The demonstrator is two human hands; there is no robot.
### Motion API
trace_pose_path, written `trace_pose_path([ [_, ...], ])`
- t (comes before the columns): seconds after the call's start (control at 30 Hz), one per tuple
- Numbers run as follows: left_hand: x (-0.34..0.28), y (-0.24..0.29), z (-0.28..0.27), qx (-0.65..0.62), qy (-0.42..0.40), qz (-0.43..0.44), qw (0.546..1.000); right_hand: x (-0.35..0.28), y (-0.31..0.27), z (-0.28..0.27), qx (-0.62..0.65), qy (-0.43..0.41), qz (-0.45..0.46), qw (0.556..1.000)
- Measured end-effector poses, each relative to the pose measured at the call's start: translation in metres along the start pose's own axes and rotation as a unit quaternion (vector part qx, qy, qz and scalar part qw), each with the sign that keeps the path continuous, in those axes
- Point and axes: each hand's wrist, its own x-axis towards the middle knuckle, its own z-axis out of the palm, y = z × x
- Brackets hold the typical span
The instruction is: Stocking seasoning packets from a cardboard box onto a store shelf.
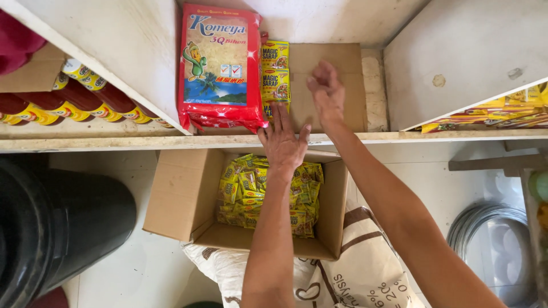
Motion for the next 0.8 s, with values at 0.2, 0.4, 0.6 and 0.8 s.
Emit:
trace_pose_path([
  [0.2,-0.052,-0.024,-0.051,-0.222,0.019,0.139,0.965,-0.111,-0.067,-0.056,-0.048,-0.014,-0.029,0.998],
  [0.4,-0.157,-0.062,-0.047,-0.338,0.040,-0.093,0.936,-0.236,-0.059,-0.075,0.048,-0.115,0.123,0.985],
  [0.6,-0.209,-0.117,0.010,-0.564,0.168,-0.286,0.756,-0.280,0.007,-0.063,-0.074,-0.180,0.226,0.954],
  [0.8,-0.205,-0.148,0.016,-0.653,0.138,-0.427,0.610,-0.283,0.083,-0.032,-0.240,-0.222,0.161,0.931],
])
